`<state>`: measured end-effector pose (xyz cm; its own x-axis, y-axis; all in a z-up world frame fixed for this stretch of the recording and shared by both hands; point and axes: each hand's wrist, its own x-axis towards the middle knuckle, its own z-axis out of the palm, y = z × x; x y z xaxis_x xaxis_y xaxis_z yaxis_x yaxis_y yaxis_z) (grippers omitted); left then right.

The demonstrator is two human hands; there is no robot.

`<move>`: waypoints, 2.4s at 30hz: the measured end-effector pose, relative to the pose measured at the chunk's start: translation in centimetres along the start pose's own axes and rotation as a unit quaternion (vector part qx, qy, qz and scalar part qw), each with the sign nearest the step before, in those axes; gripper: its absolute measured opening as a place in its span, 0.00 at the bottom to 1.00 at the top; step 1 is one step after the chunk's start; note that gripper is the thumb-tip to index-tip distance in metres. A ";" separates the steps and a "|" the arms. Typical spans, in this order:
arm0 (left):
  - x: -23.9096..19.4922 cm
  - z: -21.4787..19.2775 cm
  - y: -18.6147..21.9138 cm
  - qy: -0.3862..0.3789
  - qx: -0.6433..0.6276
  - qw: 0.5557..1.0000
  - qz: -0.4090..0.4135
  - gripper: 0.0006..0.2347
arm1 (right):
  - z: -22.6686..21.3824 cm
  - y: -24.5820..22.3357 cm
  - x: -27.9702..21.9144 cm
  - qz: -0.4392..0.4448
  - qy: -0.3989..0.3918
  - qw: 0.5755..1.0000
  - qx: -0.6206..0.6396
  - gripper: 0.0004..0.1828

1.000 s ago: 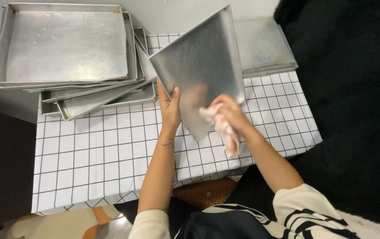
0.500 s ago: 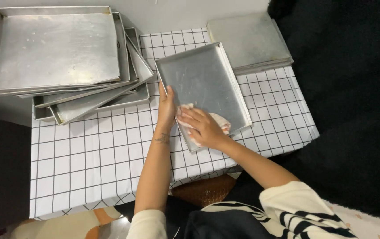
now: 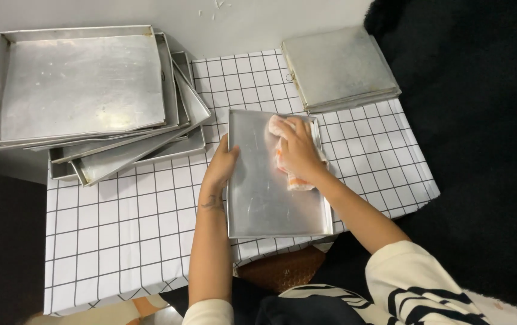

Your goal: The person wipes a metal baking tray with a cloth, moving the cloth back and forth across the surface. They hold the tray steady with one hand while cleaning with the other, then place the tray back on the table.

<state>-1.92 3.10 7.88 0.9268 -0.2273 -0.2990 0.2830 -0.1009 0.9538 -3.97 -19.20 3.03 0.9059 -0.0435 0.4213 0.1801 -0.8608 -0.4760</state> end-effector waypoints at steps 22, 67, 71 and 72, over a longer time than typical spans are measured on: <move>4.9 2.0 -6.3 0.174 0.316 0.904 0.227 0.18 | 6.1 -2.6 3.0 -0.061 -0.015 0.991 -0.115 0.20; 4.2 2.2 -5.8 0.267 0.468 0.797 0.274 0.09 | -2.3 -2.0 -5.0 -0.230 -0.261 0.919 0.185 0.25; 4.8 2.3 -6.4 0.268 0.483 0.785 0.283 0.10 | 0.9 -3.9 -5.5 -0.282 -0.189 0.929 0.148 0.22; 4.6 2.4 -6.2 0.267 0.482 0.784 0.286 0.10 | 0.0 -4.6 -6.5 -0.282 -0.186 0.930 0.146 0.22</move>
<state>0.05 0.37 0.55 0.8785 -0.0903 0.4691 -0.2956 -0.8742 0.3852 -10.71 -14.91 2.45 0.6961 0.5982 0.3971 0.7137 -0.5165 -0.4731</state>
